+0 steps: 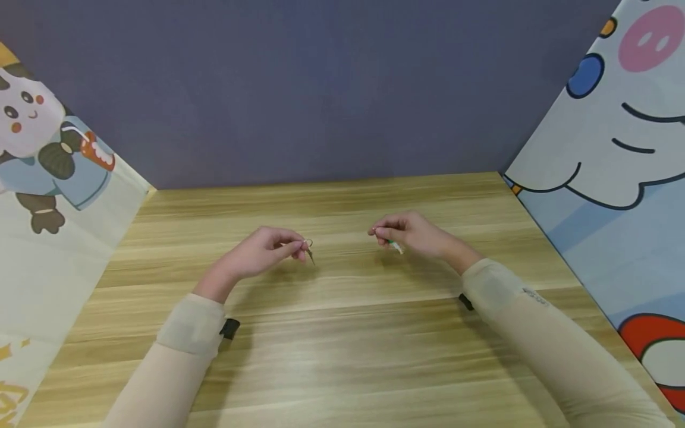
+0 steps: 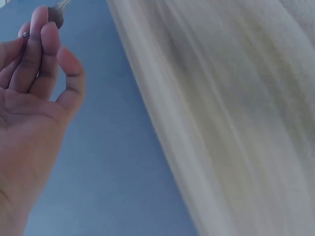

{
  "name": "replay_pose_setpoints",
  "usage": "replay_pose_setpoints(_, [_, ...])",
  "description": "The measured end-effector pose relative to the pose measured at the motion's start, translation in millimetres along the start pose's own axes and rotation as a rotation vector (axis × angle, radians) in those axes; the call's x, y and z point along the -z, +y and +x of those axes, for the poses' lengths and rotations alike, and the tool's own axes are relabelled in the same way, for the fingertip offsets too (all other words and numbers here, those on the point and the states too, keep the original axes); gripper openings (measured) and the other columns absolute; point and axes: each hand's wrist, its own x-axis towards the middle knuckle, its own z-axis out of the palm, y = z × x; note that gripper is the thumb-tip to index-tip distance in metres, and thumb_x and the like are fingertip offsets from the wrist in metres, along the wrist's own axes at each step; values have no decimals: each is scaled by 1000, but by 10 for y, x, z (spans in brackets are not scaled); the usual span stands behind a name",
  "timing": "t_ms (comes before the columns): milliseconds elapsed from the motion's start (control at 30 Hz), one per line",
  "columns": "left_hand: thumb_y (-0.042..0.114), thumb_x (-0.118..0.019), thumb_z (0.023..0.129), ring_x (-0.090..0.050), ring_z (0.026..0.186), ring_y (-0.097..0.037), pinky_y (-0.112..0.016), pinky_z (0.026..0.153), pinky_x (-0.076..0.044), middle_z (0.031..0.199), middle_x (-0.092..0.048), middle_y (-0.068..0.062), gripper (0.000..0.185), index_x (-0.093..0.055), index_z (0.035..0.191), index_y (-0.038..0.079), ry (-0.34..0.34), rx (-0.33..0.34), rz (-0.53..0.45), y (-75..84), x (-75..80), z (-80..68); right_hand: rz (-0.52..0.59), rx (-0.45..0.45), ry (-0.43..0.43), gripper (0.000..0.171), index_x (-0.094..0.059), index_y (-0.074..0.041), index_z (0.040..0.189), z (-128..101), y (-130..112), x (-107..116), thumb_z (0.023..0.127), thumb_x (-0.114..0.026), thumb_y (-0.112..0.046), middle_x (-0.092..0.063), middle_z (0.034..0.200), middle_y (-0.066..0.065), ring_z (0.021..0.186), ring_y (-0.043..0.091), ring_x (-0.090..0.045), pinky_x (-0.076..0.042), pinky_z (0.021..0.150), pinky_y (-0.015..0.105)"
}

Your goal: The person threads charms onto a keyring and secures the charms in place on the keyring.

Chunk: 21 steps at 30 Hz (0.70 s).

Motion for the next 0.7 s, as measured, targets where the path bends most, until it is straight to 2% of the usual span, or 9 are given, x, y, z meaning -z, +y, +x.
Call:
replay_pose_setpoints(67, [21,-55,113,-73,108,-22,-44,95,-60,111,-80,-6,25,-76,121,10,25,-40,79,45,-22,-7,2,12,48,25,-76,-5,116,38,-27,-27,112,-56,-20,-75,106,16,93,41,-65,-51,66,27])
replay_pose_setpoints(133, [19,-56,112,-72,101,-18,-36,87,-58,109,-81,-4,22,-77,116,13,48,-96,152,83,-45,-13,5,25,90,24,-77,-4,110,69,-52,-57,111,-57,-18,-76,104,14,90,31,-68,-53,68,27])
replay_pose_setpoints(233, [15,-59,110,-66,84,-18,-29,74,-53,101,-80,-2,20,-78,114,11,88,-191,237,127,-80,-18,9,43,135,23,-78,-2,109,109,-74,-105,110,-59,-15,-77,101,16,97,18,-74,-58,79,27])
replay_pose_setpoints(300, [14,-60,110,-62,78,-14,-27,70,-52,97,-79,-1,19,-78,114,10,109,-235,280,155,-101,-22,8,48,148,22,-78,-2,110,127,-92,-138,110,-60,-15,-78,102,18,92,11,-73,-56,76,24])
replay_pose_setpoints(400, [13,-60,110,-63,78,-11,-28,71,-53,94,-78,1,19,-77,115,9,133,-286,322,203,-126,-26,4,64,150,22,-79,-2,113,148,-126,-185,109,-61,-14,-78,99,14,83,13,-71,-48,62,23])
replay_pose_setpoints(533, [12,-59,109,-65,80,-11,-28,69,-54,95,-77,1,19,-77,115,8,152,-325,339,246,-142,-26,-13,96,139,21,-79,-2,115,166,-192,-240,108,-62,-12,-79,96,10,75,19,-66,-37,52,24])
replay_pose_setpoints(700, [11,-59,110,-69,85,-11,-30,75,-59,96,-78,1,20,-77,117,6,152,-340,301,267,-157,-10,-19,129,121,21,-79,0,115,180,-273,-296,108,-62,-10,-79,95,13,80,32,-69,-43,54,23])
